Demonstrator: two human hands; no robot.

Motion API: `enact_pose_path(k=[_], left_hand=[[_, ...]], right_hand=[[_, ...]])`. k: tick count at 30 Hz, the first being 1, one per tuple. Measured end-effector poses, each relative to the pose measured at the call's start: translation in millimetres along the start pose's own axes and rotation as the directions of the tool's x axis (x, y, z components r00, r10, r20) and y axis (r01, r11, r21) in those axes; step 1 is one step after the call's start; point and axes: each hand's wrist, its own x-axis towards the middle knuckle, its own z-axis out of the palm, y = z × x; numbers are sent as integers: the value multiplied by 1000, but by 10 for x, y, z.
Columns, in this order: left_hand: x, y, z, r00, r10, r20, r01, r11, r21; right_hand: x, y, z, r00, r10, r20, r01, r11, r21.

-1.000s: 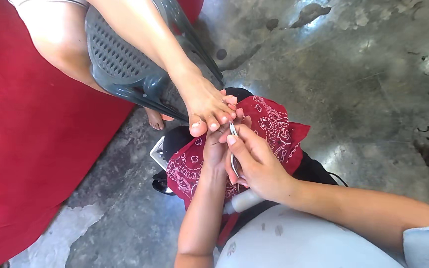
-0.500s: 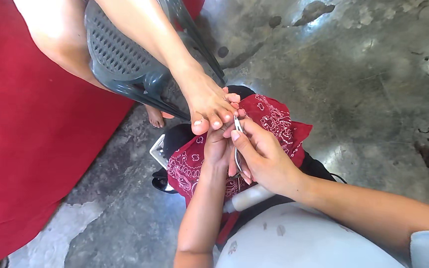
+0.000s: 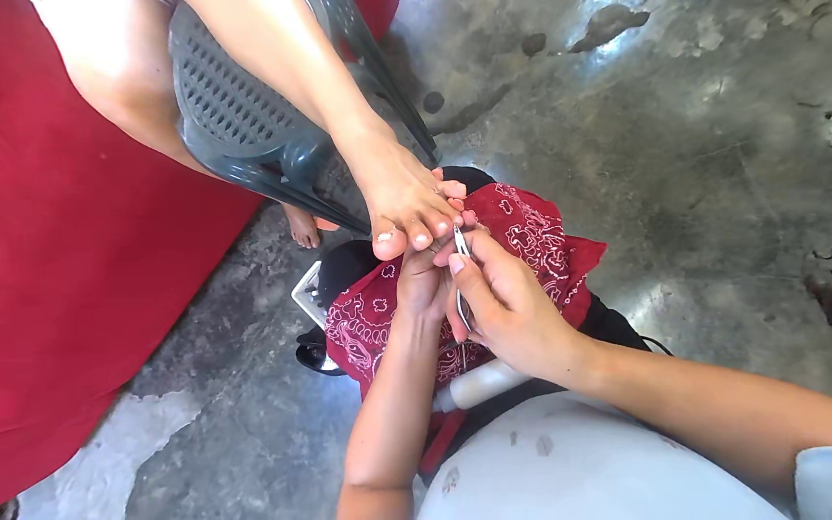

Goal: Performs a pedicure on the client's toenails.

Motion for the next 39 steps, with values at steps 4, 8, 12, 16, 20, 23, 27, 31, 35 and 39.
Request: enact_pose_path(k=[4, 8, 12, 16, 20, 23, 27, 31, 35, 39], left_hand=[[-139, 129, 464, 994, -55, -95, 61, 996, 66], [-58, 101, 491, 995, -29, -96, 36, 997, 66], [1, 102, 684, 985, -42, -167, 51, 998, 47], [-70, 106, 479, 990, -68, -121, 73, 997, 38], [-56, 100, 452, 991, -98, -89, 97, 995, -17], [-131, 115, 397, 989, -120, -87, 119, 993, -18], [-83, 109, 407, 989, -103, -105, 101, 995, -18], [-106, 98, 432, 991, -89, -98, 87, 996, -22], [-158, 94, 413, 987, -72, -143, 87, 991, 99], [-166, 112, 443, 991, -62, -121, 72, 994, 85]], right_hand=[[9, -15, -13, 1000, 30, -1, -30, 999, 10], [29, -43, -30, 997, 73, 4, -73, 996, 54], [11, -37, -1, 999, 36, 11, -36, 998, 56], [7, -15, 8, 1000, 28, 8, -29, 998, 56], [24, -17, 6, 999, 46, 2, -46, 993, 105], [20, -48, 34, 997, 81, -1, -79, 983, 165], [13, -34, 63, 998, 62, -3, -60, 983, 174], [29, -34, 40, 998, 62, -14, -58, 981, 187], [-11, 7, 41, 1000, 11, -11, -9, 994, 106], [-27, 9, 41, 1000, 8, -14, -7, 998, 66]])
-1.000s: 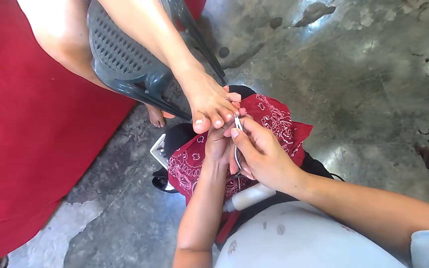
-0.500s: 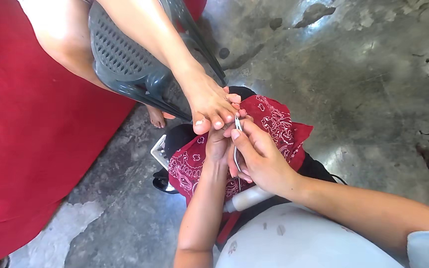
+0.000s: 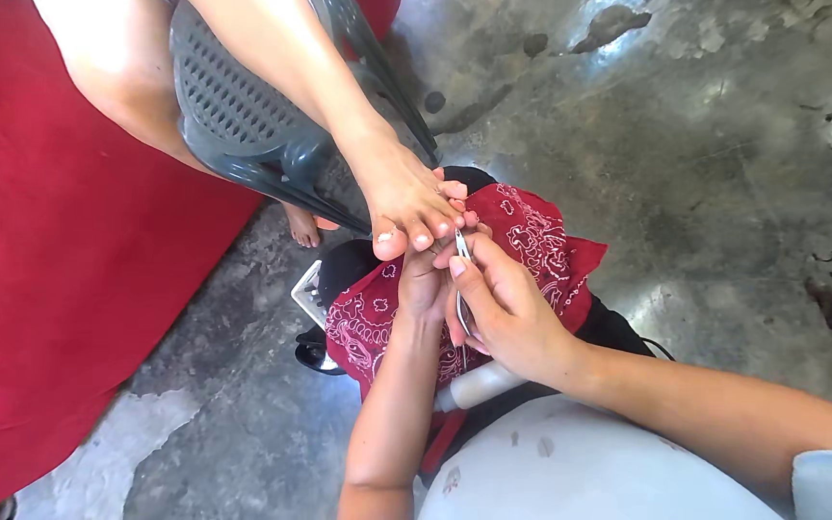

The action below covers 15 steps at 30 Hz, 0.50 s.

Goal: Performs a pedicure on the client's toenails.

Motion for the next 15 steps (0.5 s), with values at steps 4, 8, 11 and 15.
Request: enact_pose_path(k=[4, 8, 11, 15], left_hand=[[69, -24, -49, 1000, 5, 7, -5, 999, -39], [9, -6, -34, 999, 26, -20, -25, 998, 63], [36, -11, 13, 1000, 0, -25, 0, 1000, 4], [33, -13, 17, 1000, 2, -14, -3, 1000, -19]], right_hand=[[12, -7, -11, 1000, -1, -8, 1, 1000, -30], [28, -5, -24, 1000, 0, -9, 0, 999, -40], [30, -28, -33, 999, 38, 0, -38, 999, -26], [32, -57, -39, 998, 64, 20, -64, 998, 11]])
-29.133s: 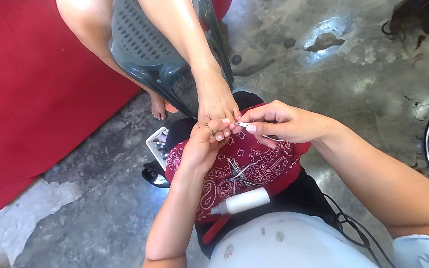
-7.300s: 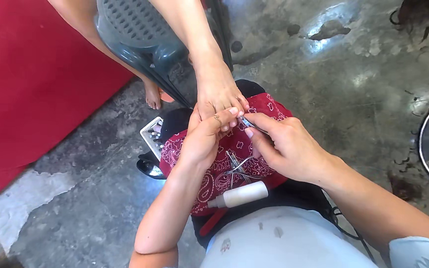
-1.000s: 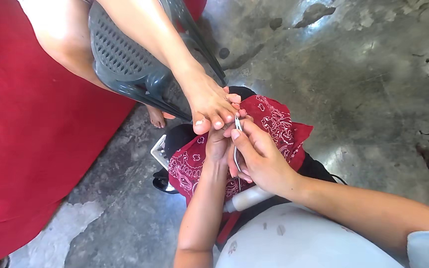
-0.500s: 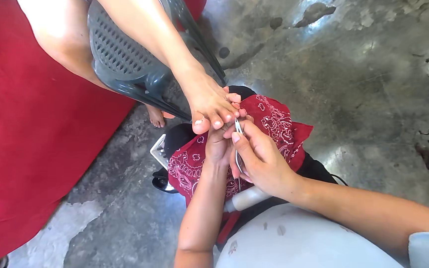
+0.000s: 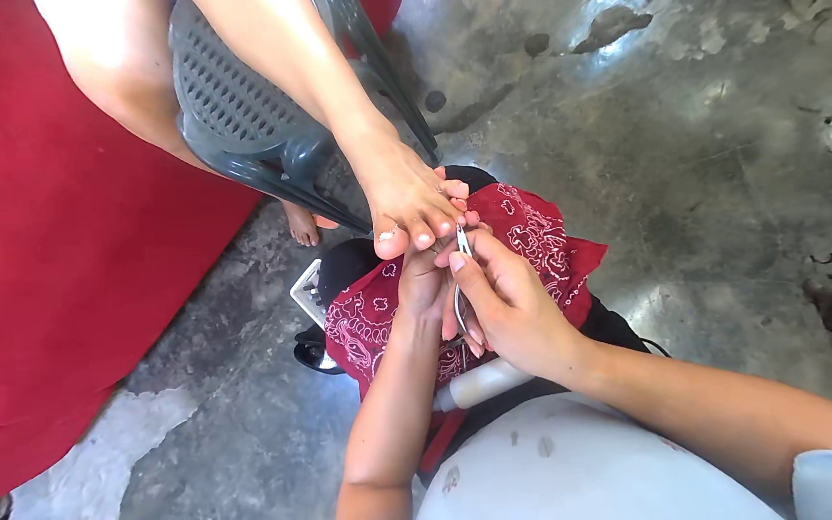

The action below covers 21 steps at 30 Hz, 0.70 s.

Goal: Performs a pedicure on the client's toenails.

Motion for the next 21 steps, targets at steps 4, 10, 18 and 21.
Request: enact_pose_path(k=[4, 10, 18, 21], left_hand=[[-4, -3, -11, 1000, -3, 13, 3, 1000, -7], [-37, 9, -73, 998, 28, 49, -31, 998, 63], [-28, 16, -71, 1000, 21, 22, -22, 998, 62], [-3, 6, -49, 1000, -1, 31, 2, 1000, -15]], right_hand=[[17, -11, -16, 1000, 10, 14, -10, 1000, 9], [9, 24, -10, 999, -46, 15, 47, 999, -20], [14, 9, -16, 1000, -13, 24, 12, 1000, 16], [16, -2, -22, 1000, 4, 31, -5, 1000, 29]])
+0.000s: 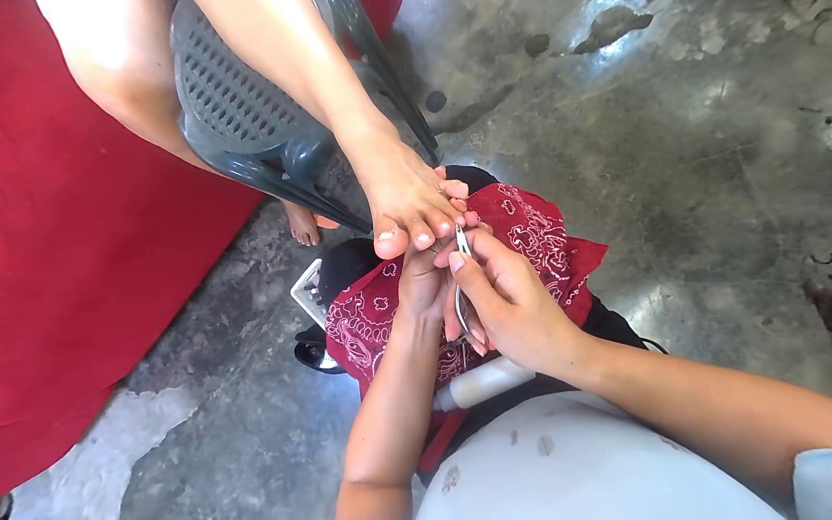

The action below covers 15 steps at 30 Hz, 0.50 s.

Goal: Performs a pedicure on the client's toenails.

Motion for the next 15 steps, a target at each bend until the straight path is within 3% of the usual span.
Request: enact_pose_path(k=[3, 6, 11, 15], left_hand=[[81, 46, 240, 999, 34, 9, -34, 999, 31], [144, 89, 568, 992, 81, -93, -75, 995, 62], [47, 16, 147, 999, 22, 42, -21, 1000, -17], [-69, 97, 317, 966, 91, -243, -23, 963, 268]], right_hand=[[7, 0, 9, 1000, -3, 2, 3, 998, 55], [48, 27, 14, 998, -57, -4, 57, 987, 151], [203, -166, -92, 954, -289, -84, 300, 893, 335], [668, -545, -212, 993, -121, -3, 111, 907, 405]])
